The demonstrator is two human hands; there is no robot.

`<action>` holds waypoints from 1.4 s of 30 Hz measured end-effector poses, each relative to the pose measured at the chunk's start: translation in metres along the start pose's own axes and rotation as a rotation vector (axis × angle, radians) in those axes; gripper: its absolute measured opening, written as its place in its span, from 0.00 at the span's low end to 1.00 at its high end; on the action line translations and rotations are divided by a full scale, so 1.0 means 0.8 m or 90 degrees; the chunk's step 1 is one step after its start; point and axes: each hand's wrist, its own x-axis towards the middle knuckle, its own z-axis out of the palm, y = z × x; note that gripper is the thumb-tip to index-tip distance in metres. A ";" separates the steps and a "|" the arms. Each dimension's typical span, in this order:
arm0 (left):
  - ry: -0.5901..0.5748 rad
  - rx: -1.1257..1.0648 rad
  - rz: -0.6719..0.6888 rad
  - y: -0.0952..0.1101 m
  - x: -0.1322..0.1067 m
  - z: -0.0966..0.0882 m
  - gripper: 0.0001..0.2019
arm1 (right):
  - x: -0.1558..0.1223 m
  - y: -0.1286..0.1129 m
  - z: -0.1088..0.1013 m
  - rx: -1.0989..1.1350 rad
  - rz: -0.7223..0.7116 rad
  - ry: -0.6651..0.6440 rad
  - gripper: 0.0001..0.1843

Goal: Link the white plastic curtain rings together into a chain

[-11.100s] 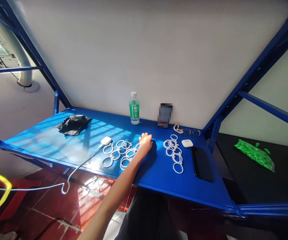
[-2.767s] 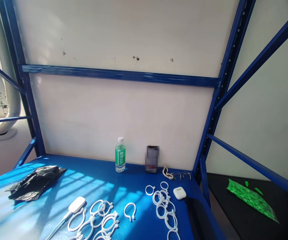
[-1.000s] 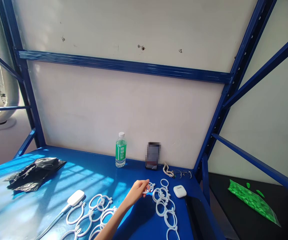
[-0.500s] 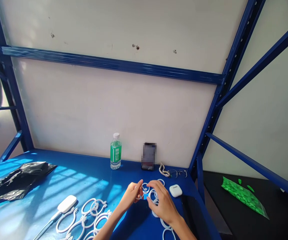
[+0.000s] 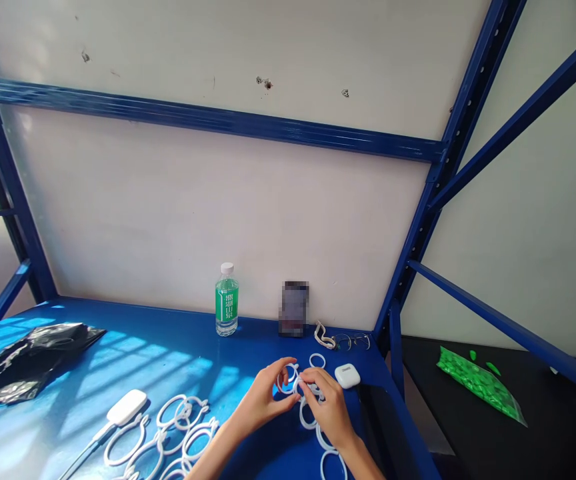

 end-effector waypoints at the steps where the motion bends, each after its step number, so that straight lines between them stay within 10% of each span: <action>1: 0.002 0.024 0.014 -0.001 -0.001 -0.002 0.25 | -0.001 0.000 -0.001 0.003 0.004 0.002 0.06; 31: -0.008 0.260 -0.006 0.016 -0.009 -0.003 0.26 | -0.009 -0.004 -0.001 -0.017 0.045 0.026 0.13; 42: 0.137 0.515 -0.336 -0.050 -0.170 -0.124 0.31 | -0.002 0.045 -0.023 -0.213 0.122 0.028 0.19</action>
